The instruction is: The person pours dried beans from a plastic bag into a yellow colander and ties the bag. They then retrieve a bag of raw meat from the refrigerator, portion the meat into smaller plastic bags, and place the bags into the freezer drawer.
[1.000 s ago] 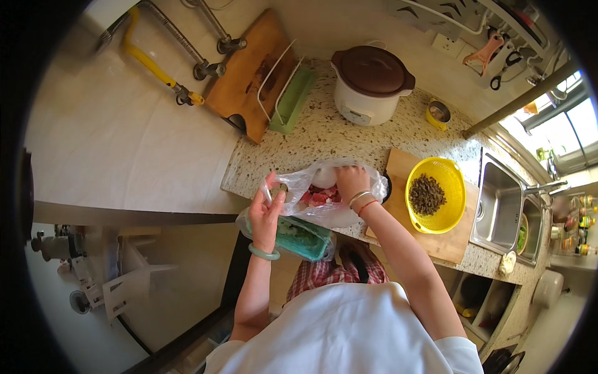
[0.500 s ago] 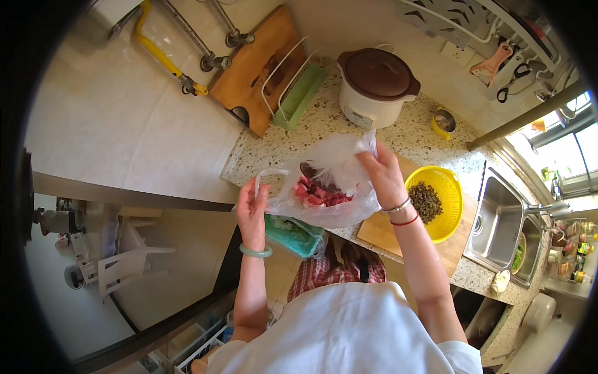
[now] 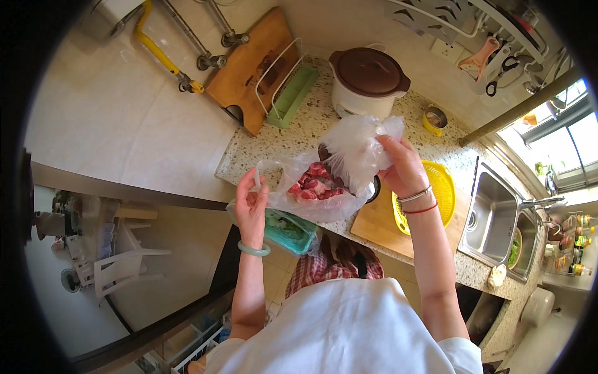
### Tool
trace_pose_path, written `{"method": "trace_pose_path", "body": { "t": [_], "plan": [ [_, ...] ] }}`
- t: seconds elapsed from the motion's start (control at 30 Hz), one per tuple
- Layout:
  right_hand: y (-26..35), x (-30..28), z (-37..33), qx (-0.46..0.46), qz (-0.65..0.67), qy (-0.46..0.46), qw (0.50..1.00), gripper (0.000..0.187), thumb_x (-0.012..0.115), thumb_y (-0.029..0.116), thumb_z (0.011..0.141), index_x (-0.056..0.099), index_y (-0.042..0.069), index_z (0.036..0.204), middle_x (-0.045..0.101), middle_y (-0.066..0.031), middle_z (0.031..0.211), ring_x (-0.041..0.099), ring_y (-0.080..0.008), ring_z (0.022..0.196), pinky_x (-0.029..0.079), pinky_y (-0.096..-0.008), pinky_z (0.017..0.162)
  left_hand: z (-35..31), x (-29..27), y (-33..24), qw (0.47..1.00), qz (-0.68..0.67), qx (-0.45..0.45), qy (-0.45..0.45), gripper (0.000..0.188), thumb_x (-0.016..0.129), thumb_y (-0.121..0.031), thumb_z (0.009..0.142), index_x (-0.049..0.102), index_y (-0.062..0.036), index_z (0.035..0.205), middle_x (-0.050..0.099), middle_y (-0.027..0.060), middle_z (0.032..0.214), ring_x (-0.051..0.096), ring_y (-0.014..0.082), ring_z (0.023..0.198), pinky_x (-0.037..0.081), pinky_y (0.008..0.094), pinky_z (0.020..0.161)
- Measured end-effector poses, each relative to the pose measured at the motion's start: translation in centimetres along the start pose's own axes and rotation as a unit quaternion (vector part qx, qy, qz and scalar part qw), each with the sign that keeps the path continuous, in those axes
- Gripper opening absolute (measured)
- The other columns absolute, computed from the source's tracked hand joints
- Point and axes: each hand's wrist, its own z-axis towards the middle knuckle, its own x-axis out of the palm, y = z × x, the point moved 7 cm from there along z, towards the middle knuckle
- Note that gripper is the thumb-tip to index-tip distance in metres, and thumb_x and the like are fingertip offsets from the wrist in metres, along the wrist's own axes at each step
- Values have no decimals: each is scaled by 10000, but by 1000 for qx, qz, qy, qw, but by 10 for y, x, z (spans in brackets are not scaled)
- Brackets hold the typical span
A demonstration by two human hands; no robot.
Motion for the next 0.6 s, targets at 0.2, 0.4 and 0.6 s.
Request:
{"method": "trace_pose_path", "body": {
  "t": [0.2,0.4,0.6],
  "plan": [
    [26,-4,2,-54,-26,-3,998,239,547,152,928,574,-10,1102,660,-93,1008,664,-191,842,539,-308,704,-7,2,8,997,61,-15,42,449,626,-82,913,481,-55,1337,540,-59,783,453,-10,703,345,133,620],
    [48,-11,7,-151,-140,-35,978,221,579,129,909,589,7,1094,664,-67,997,649,-165,868,516,-295,736,-3,1,-16,1000,-5,10,7,442,593,-103,939,466,-66,1361,663,9,989,510,9,763,389,152,627],
    [44,-14,39,-142,-284,-39,948,300,613,95,884,601,-14,1164,666,-49,1013,616,-121,900,480,-257,811,-19,-13,-26,999,15,47,-9,479,578,-38,930,440,-57,1388,636,112,1197,533,27,810,402,161,642]
  ]
}}
